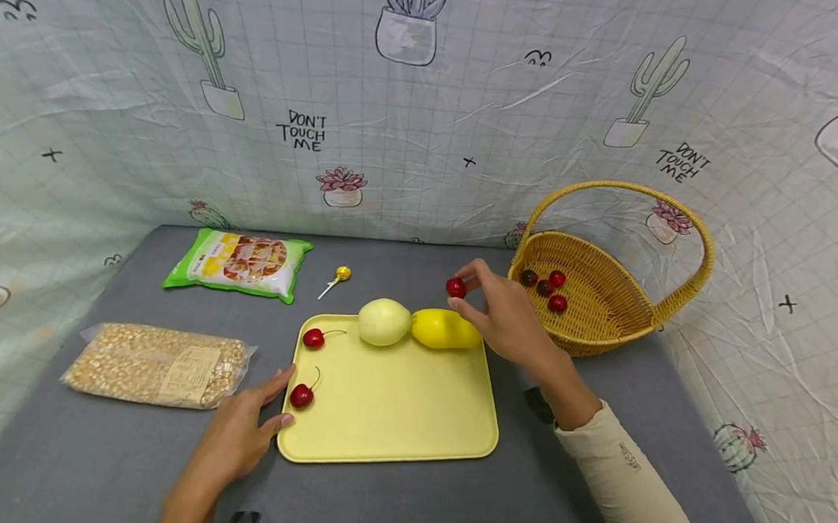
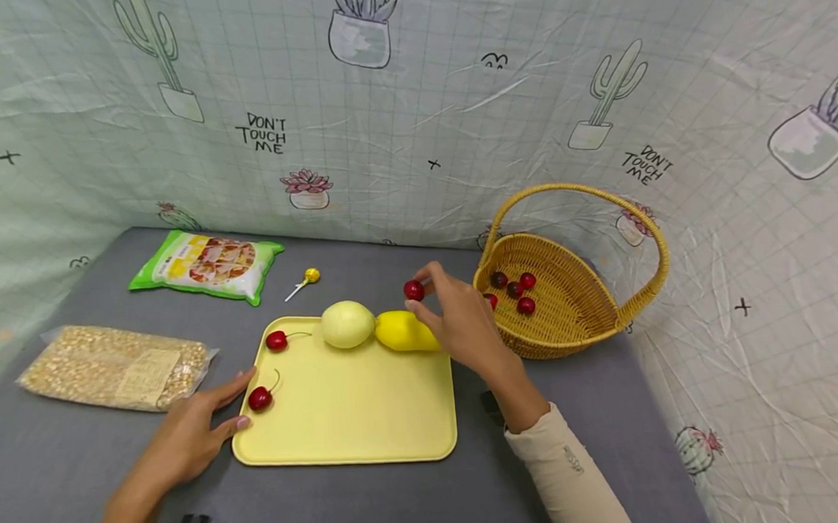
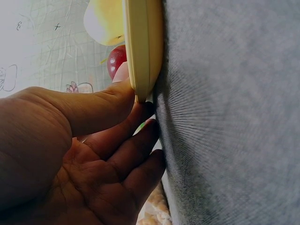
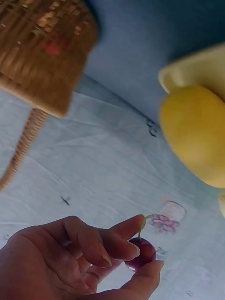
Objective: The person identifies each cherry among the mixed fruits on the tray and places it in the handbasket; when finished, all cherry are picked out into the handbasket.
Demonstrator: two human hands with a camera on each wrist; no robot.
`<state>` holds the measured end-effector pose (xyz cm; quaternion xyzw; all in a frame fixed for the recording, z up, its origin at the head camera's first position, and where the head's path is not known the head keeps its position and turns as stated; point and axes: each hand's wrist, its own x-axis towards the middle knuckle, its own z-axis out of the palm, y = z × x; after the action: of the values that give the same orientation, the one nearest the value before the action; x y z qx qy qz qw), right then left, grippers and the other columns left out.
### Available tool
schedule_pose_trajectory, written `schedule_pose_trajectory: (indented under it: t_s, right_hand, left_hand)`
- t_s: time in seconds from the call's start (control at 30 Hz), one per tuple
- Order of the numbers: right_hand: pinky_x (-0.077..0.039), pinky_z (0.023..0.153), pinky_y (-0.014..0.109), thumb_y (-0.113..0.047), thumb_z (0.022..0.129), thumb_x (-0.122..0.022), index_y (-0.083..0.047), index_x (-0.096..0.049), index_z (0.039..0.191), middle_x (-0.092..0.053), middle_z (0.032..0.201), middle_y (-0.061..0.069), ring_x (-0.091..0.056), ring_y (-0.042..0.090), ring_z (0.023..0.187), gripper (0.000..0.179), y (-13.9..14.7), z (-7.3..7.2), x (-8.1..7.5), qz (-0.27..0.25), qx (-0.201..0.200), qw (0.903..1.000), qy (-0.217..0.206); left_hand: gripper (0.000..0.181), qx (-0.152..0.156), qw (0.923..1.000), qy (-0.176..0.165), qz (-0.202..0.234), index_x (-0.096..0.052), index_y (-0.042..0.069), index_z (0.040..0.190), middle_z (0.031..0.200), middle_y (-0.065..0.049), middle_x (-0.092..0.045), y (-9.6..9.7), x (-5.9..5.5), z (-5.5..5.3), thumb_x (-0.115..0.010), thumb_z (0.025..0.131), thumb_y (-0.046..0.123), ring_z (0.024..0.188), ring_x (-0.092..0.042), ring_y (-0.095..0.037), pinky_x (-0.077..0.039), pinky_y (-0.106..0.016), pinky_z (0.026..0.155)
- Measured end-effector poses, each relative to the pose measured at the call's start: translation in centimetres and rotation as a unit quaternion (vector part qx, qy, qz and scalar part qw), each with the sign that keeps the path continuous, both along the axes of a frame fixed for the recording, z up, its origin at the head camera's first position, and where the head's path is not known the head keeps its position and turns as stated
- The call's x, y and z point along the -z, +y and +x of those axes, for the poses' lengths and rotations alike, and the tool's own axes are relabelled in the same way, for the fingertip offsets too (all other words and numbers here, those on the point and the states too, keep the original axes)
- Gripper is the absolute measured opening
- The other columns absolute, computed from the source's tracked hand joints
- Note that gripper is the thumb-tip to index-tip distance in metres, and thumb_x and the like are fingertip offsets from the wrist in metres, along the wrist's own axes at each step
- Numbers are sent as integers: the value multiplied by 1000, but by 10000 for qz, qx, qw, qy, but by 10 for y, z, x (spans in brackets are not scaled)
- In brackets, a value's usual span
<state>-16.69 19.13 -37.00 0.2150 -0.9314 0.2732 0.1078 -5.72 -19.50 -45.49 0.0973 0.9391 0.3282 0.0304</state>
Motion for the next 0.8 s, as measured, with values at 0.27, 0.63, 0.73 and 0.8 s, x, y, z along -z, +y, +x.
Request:
schedule_pose_trajectory:
  t_s: [0.27, 0.63, 0.73, 0.8]
  right_hand:
    - [-39, 48, 26, -27, 97, -81, -13, -62, 129, -78, 107, 6, -46, 13, 55, 39, 27, -2, 2, -95, 407, 9985, 347]
    - [-43, 57, 26, -17, 94, -84, -4, -64, 127, -76, 101, 13, -52, 18, 64, 40, 58, -10, 7, -409, 651, 9942, 747]
    - [-41, 54, 26, -15, 93, -85, -4, -65, 126, -76, 101, 14, -50, 18, 60, 40, 67, -12, 8, -446, 805, 9923, 823]
    - [-41, 53, 26, -15, 93, -85, -4, -67, 125, -77, 100, 15, -50, 16, 59, 39, 72, -14, 9, -384, 959, 9902, 943]
  left_hand:
    - [75, -17, 10000, 2, 15, -51, 10, 159, 153, -26, -56, 0, 1, 1, -82, 91, 10, 140, -55, -50, -48, -70, 108]
    - [75, -3, 10000, 46, -2, -51, 9, 159, 152, -27, -56, 0, 1, 1, -82, 91, 9, 139, -55, -50, -48, -70, 109]
    - [75, -4, 10000, 59, -25, -51, 9, 159, 152, -27, -56, 0, 1, 0, -82, 91, 9, 139, -55, -51, -48, -70, 108]
    - [75, -3, 10000, 63, -31, -51, 9, 159, 152, -27, -56, 0, 1, 0, -82, 91, 9, 139, -55, -51, -48, -70, 108]
